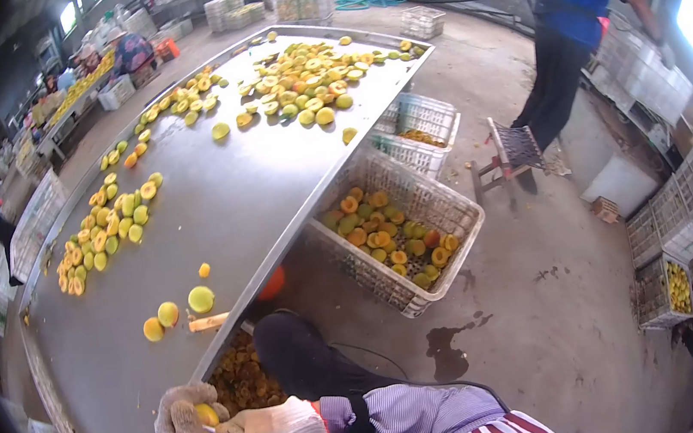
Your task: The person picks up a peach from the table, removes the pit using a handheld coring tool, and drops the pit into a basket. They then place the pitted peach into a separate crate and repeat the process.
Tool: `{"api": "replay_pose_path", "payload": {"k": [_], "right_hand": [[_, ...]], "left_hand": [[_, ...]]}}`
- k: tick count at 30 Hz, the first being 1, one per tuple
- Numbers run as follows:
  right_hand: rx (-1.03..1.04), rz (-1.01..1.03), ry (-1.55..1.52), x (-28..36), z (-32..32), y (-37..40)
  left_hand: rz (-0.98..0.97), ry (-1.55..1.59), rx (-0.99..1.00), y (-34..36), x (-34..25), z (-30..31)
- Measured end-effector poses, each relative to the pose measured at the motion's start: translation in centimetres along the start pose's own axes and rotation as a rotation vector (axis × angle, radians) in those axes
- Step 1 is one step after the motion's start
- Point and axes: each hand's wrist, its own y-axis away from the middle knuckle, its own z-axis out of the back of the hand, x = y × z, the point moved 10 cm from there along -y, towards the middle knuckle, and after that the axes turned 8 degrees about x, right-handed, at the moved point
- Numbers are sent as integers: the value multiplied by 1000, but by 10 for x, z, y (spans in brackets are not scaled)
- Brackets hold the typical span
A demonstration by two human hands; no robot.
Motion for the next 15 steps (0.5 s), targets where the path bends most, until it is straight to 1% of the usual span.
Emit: {"api": "replay_pose_path", "payload": {"k": [1, 2, 3, 4, 7, 10, 13, 14, 15], "right_hand": [[33, 10, -20, 0, -4, 1], [44, 60, -38, 1, -5, 1], [86, 58, -17, -9, -1, -2], [-10, 170, 134, -2, 9, -5], [-141, 257, 314, 2, 26, -7], [43, -59, 80, -47, 36, -25], [245, -377, -158, -86, 27, -25], [245, -372, -156, -79, 15, -17], [190, -201, -52, -58, 7, -10]], "left_hand": [[-14, 3, 9, 3, 0, 1], [78, 164, 168, 3, 3, -4], [79, 141, 116, 5, 1, -3], [73, 147, 121, 4, -2, -6], [61, 153, 141, 4, -3, -10], [55, 117, 148, 5, -6, -12], [36, 142, 142, 8, -8, -13], [34, 138, 145, 11, -7, -14], [-18, 128, 111, 14, -9, -13]]}}
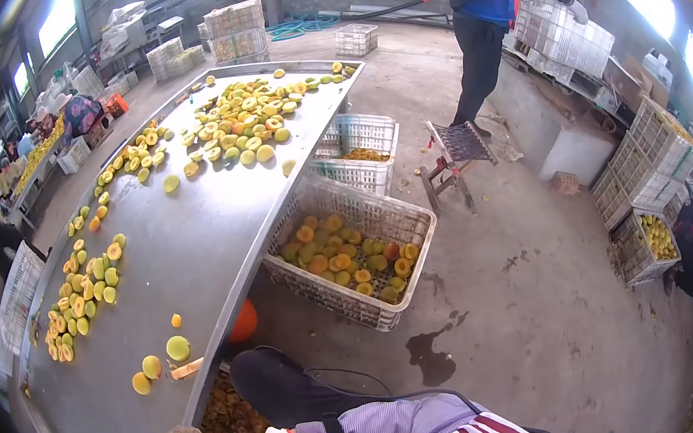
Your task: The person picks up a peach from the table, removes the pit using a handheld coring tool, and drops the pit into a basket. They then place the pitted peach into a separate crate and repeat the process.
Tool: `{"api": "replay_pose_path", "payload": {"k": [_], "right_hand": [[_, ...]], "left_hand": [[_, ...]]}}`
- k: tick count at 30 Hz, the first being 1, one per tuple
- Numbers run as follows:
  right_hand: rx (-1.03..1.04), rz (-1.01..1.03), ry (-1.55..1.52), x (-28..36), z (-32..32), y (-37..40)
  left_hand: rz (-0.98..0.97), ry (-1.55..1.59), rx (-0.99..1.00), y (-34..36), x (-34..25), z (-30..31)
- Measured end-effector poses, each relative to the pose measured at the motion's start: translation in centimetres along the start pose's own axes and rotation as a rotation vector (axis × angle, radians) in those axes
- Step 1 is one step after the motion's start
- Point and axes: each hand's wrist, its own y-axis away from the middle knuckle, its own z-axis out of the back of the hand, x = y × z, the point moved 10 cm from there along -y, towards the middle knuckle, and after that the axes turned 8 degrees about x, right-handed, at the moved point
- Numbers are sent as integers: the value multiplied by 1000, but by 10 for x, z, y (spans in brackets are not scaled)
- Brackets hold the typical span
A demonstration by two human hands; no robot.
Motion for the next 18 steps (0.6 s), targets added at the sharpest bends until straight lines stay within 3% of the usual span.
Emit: {"api": "replay_pose_path", "payload": {"k": [1, 4, 5, 6, 9, 11, 12, 14, 16, 18], "right_hand": [[-62, 160, 111, 21, -7, 12], [13, 102, -53, 16, -16, 15], [-253, 330, 95, 36, -7, 15], [-290, 285, 81, 18, 7, 4], [176, 332, -446, 26, -43, 14], [188, 324, -556, 16, -47, 7], [25, 307, -432, 13, -37, 13], [-20, 288, -518, 22, -35, 13], [39, 271, -443, 34, -38, 12], [-96, 172, -380, 20, -26, 7]], "left_hand": [[-51, -12, -33, 2, -2, 2], [41, -3, -14, 2, 7, 5], [107, 73, 95, -5, 11, 1], [51, -11, 13, -3, 7, 2], [-34, 37, -20, 7, 6, 2], [-181, 49, -79, 10, -10, -2], [-229, 221, -109, 13, -6, 3], [-41, 380, 64, 3, 7, 1], [68, 534, -188, 8, 26, 10], [213, 1086, -257, 7, 73, 2]]}}
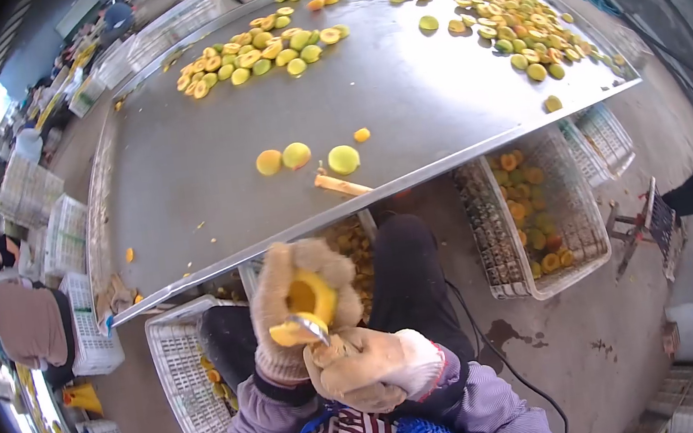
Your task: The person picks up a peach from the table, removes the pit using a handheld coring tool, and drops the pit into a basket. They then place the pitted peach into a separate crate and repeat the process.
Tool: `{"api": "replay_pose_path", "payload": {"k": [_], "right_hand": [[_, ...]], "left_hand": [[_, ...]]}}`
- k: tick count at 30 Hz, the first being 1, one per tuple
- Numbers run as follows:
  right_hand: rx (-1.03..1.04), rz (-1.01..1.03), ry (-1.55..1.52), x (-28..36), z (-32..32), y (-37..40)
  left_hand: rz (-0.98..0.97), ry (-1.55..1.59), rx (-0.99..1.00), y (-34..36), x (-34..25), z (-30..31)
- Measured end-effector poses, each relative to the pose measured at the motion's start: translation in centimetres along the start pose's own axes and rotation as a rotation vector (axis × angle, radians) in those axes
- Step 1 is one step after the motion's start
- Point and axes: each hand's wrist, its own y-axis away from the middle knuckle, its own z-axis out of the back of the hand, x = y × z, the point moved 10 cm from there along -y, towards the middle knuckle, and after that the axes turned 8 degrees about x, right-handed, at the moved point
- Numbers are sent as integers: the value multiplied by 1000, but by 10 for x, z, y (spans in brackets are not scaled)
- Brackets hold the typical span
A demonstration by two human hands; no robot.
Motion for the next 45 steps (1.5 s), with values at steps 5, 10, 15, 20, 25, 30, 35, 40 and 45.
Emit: {"api": "replay_pose_path", "payload": {"k": [5, 10, 15, 20, 25, 30, 35, 40, 45], "right_hand": [[-65, -181, 202, 0, 2, -4], [-234, -115, 351, 28, 32, 5], [-406, -227, 614, 39, 59, -13], [-481, -157, 906, 54, 74, -30], [-495, 147, 1003, 67, 98, -9], [-576, 29, 986, 69, 121, 14], [-578, 115, 904, 76, 104, 18], [-490, 106, 915, 67, 98, 1], [-518, 124, 1083, 55, 95, -6]], "left_hand": [[-199, -592, -144, 12, -60, 24], [-497, -1557, -657, 92, -195, 154], [25, -2070, -786, 98, -210, 144], [-161, -2131, -74, -17, -161, 36], [-215, -2436, 149, -174, -101, 56], [38, -2773, 297, -266, -72, 138], [208, -2412, -35, -264, -112, 168], [35, -2453, -26, -195, -115, 166], [46, -1985, 85, -119, -120, 143]]}}
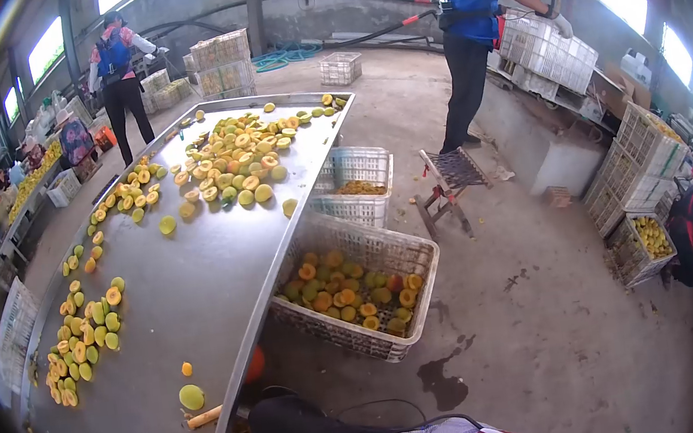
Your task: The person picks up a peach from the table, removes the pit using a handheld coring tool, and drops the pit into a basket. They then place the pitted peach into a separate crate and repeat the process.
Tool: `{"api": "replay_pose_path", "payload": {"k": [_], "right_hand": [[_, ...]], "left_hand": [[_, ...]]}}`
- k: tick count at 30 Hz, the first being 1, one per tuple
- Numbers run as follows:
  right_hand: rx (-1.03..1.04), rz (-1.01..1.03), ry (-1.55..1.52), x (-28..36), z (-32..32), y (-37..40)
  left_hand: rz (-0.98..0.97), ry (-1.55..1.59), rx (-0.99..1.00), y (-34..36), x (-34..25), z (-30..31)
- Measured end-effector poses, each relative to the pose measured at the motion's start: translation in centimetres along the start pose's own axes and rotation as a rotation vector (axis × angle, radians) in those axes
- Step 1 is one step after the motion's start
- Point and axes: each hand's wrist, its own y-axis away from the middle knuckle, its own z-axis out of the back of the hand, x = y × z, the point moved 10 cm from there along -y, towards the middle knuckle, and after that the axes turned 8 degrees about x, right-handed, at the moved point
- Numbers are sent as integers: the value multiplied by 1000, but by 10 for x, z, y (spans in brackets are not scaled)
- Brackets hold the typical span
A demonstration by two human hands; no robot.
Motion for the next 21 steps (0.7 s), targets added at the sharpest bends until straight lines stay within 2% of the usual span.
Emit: {"api": "replay_pose_path", "payload": {"k": [1, 3, 5, 6, 7, 9, 10, 11, 12, 13, 14, 15, 16, 17, 18, 19, 21], "right_hand": [[1, 5, 5, 1, -2, 2], [-17, 3, 63, 3, -4, 5], [-43, 33, 118, 2, -7, 5], [-73, 63, 174, 3, -6, 5], [-65, 64, 175, -2, -10, 1], [-195, 217, 480, 3, -11, -3], [-318, 417, 542, 14, -12, 2], [-199, 118, 204, -37, -20, -29], [-168, 81, 511, 38, -9, 10], [-307, 140, 523, 44, -6, 16], [-404, 212, 510, 51, -5, 20], [-383, 135, 450, 67, 0, 29], [-431, 255, 503, 77, -1, 33], [-454, 277, 475, 85, -1, 37], [-392, 253, 423, 86, -2, 34], [-353, 224, 441, 87, -4, 31], [-376, 255, 488, 88, -10, 31]], "left_hand": [[339, 747, 54, 17, 28, -16], [283, 823, 28, 25, 26, 5], [-124, 1607, 177, 44, -68, 17], [-238, 1034, -4, 52, -71, 35], [-234, 1034, -11, 63, -81, 32], [-375, 1115, 73, 89, -132, 23], [-311, 829, 105, 96, -144, 8], [-496, 396, -3, 106, -176, 10], [-321, 515, -140, 95, -117, -3], [-6, 872, -248, 103, -113, 1], [10, 956, -370, 104, -97, 9], [25, 1171, -358, 108, -99, 12], [-64, 1394, -389, 109, -101, 7], [-90, 1482, -368, 110, -103, 3], [-148, 1518, -354, 111, -108, 0], [-262, 1623, -291, 104, -108, -7], [-282, 1746, -277, 104, -113, -11]]}}
